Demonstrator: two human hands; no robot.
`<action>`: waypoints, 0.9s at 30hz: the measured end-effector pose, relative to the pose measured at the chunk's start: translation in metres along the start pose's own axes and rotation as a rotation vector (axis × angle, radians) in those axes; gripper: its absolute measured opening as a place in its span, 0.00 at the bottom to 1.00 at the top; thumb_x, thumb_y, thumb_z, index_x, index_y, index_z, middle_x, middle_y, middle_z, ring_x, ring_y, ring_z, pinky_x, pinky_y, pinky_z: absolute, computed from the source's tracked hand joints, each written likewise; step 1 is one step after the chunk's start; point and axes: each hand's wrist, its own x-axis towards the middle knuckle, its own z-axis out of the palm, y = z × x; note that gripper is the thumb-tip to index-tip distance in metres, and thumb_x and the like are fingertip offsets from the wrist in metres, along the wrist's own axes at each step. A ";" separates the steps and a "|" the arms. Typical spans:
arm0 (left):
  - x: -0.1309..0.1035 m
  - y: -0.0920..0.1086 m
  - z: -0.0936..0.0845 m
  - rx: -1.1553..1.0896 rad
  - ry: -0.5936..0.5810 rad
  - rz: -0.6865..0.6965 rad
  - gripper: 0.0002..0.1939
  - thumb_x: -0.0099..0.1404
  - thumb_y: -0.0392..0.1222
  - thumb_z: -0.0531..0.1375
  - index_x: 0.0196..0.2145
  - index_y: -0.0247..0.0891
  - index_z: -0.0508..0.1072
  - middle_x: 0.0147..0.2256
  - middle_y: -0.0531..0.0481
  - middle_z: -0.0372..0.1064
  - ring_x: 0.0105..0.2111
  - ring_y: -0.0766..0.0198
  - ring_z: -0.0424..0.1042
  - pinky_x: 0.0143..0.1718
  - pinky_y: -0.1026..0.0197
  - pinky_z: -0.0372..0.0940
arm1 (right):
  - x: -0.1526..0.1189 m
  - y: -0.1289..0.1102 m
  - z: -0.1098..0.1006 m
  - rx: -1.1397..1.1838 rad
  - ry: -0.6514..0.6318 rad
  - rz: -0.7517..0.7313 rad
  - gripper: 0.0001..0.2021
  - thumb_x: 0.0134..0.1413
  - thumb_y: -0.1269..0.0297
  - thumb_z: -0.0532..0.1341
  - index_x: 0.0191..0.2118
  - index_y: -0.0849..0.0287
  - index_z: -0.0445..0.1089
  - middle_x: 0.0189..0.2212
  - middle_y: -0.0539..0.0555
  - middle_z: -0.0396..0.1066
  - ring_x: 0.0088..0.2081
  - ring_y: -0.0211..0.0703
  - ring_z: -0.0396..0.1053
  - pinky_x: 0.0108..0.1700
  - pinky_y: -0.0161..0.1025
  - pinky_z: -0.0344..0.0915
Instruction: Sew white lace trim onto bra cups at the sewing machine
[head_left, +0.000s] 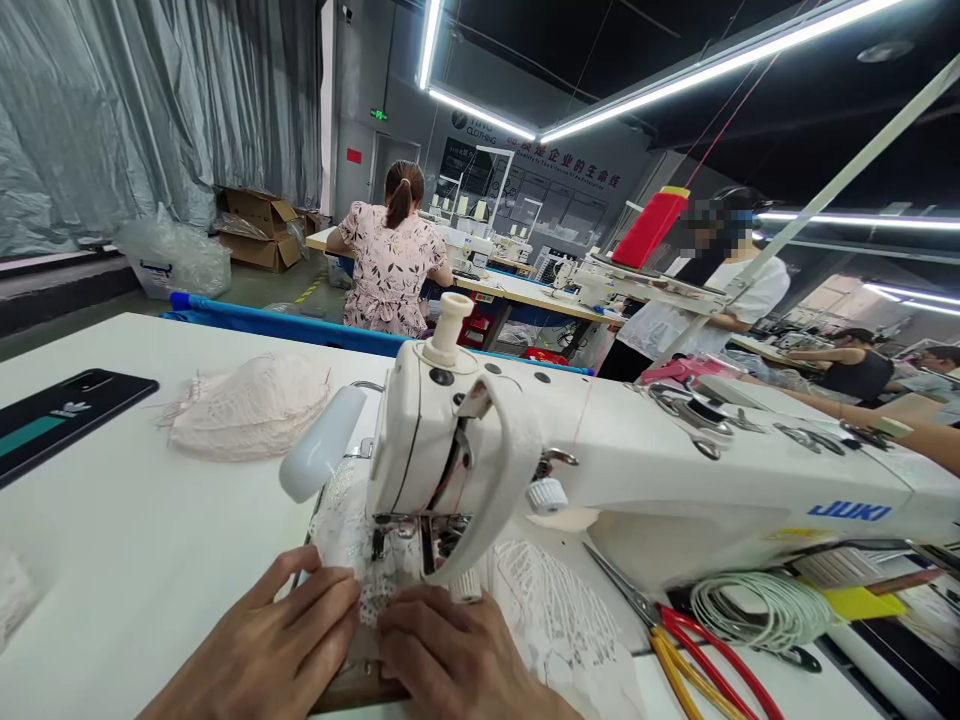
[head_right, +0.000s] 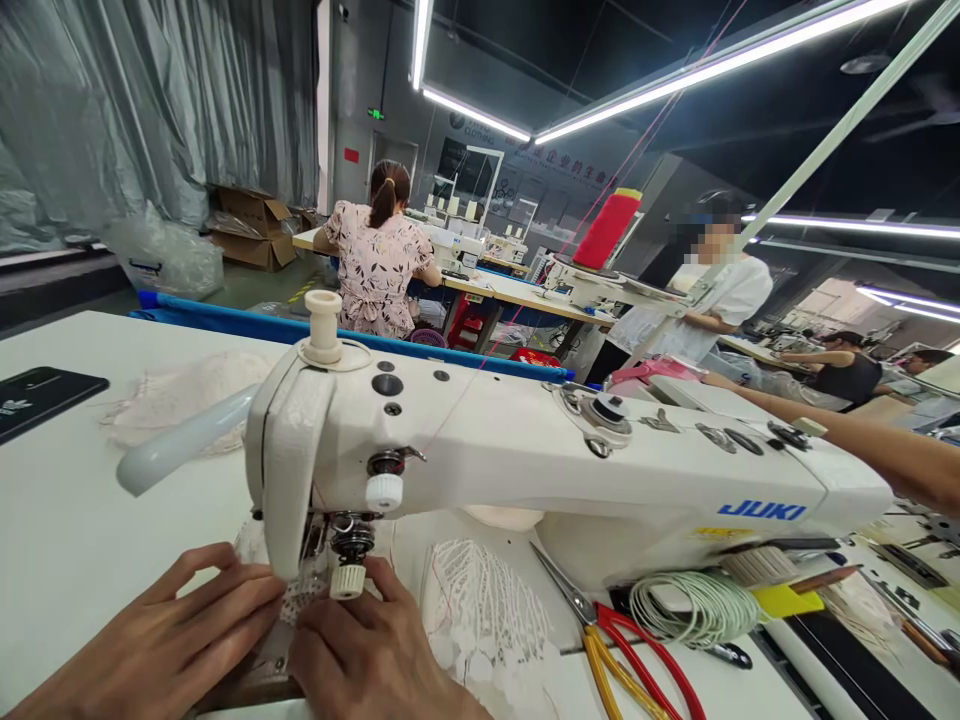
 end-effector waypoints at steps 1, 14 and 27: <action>0.000 0.000 0.000 0.009 -0.003 -0.003 0.20 0.71 0.28 0.43 0.34 0.36 0.73 0.34 0.50 0.72 0.39 0.64 0.69 0.49 0.54 0.54 | 0.000 0.000 0.000 -0.002 0.002 0.003 0.11 0.61 0.79 0.50 0.32 0.63 0.66 0.29 0.53 0.74 0.32 0.38 0.72 0.32 0.34 0.64; 0.006 0.002 0.000 0.015 -0.012 -0.017 0.19 0.72 0.30 0.44 0.34 0.38 0.73 0.34 0.53 0.74 0.38 0.66 0.69 0.47 0.56 0.54 | 0.000 0.000 0.001 -0.004 -0.006 -0.004 0.12 0.59 0.80 0.49 0.31 0.61 0.66 0.32 0.52 0.75 0.32 0.36 0.72 0.37 0.36 0.66; 0.009 0.000 0.002 -0.011 -0.039 -0.019 0.20 0.74 0.36 0.41 0.40 0.38 0.73 0.33 0.55 0.73 0.36 0.66 0.66 0.45 0.54 0.51 | -0.001 0.004 0.005 0.002 0.090 -0.006 0.21 0.69 0.54 0.45 0.36 0.63 0.68 0.35 0.53 0.76 0.29 0.37 0.71 0.38 0.37 0.65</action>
